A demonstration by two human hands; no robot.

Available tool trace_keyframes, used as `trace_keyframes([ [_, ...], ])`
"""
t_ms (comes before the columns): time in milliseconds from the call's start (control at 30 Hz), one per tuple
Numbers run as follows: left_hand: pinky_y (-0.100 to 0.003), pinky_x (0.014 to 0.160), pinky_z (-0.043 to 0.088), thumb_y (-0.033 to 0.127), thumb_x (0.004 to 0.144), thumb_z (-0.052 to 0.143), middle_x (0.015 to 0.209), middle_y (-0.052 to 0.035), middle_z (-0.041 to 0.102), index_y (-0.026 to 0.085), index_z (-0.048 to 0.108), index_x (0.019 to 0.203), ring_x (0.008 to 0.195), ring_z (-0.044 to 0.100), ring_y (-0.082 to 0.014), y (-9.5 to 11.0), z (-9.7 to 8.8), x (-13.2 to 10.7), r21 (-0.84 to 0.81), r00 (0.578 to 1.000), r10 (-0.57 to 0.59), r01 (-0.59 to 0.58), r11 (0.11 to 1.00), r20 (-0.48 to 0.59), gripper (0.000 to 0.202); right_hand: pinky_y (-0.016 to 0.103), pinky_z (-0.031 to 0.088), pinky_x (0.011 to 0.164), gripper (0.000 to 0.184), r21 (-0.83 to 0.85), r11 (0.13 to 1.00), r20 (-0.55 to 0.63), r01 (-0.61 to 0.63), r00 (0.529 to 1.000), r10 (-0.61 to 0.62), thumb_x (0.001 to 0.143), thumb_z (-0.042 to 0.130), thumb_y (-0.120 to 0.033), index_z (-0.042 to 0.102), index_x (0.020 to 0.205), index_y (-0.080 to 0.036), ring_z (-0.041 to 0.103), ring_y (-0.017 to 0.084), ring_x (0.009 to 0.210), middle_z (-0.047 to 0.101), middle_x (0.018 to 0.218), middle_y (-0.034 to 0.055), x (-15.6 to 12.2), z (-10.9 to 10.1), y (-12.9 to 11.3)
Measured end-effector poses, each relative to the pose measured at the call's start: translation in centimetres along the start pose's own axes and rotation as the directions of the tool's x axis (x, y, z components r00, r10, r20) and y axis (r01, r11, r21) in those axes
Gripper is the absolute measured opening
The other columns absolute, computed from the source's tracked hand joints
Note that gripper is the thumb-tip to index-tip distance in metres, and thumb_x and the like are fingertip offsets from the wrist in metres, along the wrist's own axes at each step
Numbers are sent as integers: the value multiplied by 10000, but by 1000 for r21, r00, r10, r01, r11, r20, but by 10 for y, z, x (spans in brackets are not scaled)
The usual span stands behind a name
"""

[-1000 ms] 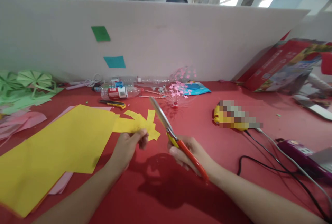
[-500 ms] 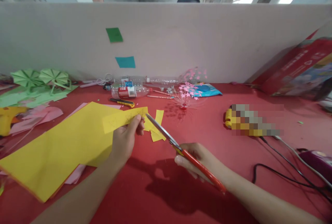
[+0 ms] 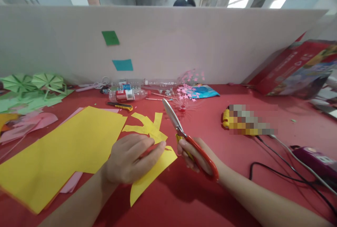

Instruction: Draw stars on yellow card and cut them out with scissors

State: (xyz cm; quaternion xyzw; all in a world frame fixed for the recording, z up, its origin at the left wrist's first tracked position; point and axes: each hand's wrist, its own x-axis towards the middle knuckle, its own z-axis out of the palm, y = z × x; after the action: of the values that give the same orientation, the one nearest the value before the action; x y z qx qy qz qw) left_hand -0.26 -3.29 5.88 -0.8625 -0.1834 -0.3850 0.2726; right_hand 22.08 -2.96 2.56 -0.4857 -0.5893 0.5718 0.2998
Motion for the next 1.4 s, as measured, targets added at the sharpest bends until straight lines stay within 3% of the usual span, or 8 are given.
trace_keyframes([
  [167, -281, 681, 525, 141, 884, 502, 816, -69, 710, 180, 666, 1012, 763, 664, -176, 1, 7, -6, -166, 981, -193, 192, 967, 10, 212, 185, 292, 341, 547, -4, 999, 9, 33, 999, -33, 750, 462, -724, 499, 685, -183, 359, 59, 299, 444, 385, -69, 0, -2, 3],
  [233, -266, 680, 518, 186, 857, 556, 827, -63, 711, 190, 691, 944, 738, 658, -166, 1, 17, -10, -331, 863, -502, 492, 805, 61, 160, 181, 290, 343, 543, -3, 998, 32, 62, 998, -62, 758, 458, -722, 491, 690, -184, 356, 57, 305, 435, 393, -73, -2, -3, 3],
  [267, -257, 662, 510, 221, 854, 559, 766, -39, 701, 201, 701, 868, 693, 645, -154, 0, 23, -12, -395, 728, -679, 655, 644, 101, 145, 179, 287, 342, 540, -10, 997, 52, 72, 996, -71, 759, 460, -721, 484, 689, -186, 355, 56, 309, 431, 400, -74, -3, -3, 2],
  [333, -267, 644, 500, 318, 813, 590, 668, -29, 680, 190, 704, 722, 647, 631, -159, -3, 36, -16, -491, 314, -918, 856, 164, 241, 194, 175, 284, 343, 522, -55, 997, 105, 63, 993, -57, 759, 484, -704, 467, 678, -188, 362, 55, 318, 433, 419, -73, -6, -3, -2],
  [400, -265, 621, 487, 363, 741, 644, 629, -25, 667, 177, 695, 638, 603, 606, -146, -6, 45, -17, -588, -9, -938, 777, -225, 348, 219, 171, 293, 356, 485, -121, 992, 165, 20, 986, 0, 759, 538, -656, 452, 658, -189, 377, 55, 339, 430, 431, -71, -8, -2, -6],
  [467, -253, 599, 470, 361, 671, 700, 611, -14, 653, 165, 693, 620, 567, 571, -124, -8, 49, -18, -660, -125, -897, 635, -401, 425, 203, 166, 281, 365, 469, -185, 983, 198, -19, 979, 56, 745, 601, -607, 427, 621, -190, 381, 53, 360, 421, 432, -70, -10, 0, -10],
  [667, -235, 594, 447, 338, 625, 760, 607, 0, 641, 146, 693, 639, 569, 550, -103, -6, 47, -15, -744, -116, -898, 521, -419, 425, 204, 168, 272, 364, 439, -258, 963, 190, -74, 974, 126, 801, 567, -573, 442, 632, -187, 359, 49, 345, 426, 420, -73, -8, 2, -9],
  [1400, -235, 573, 438, 312, 724, 677, 569, -2, 621, 149, 673, 593, 559, 537, -100, -2, 41, -11, -745, 15, -893, 558, -365, 450, 210, 169, 284, 363, 503, -324, 944, 191, -67, 972, 135, 771, 498, -668, 451, 652, -181, 377, 54, 356, 439, 432, -54, -8, 2, -12],
])
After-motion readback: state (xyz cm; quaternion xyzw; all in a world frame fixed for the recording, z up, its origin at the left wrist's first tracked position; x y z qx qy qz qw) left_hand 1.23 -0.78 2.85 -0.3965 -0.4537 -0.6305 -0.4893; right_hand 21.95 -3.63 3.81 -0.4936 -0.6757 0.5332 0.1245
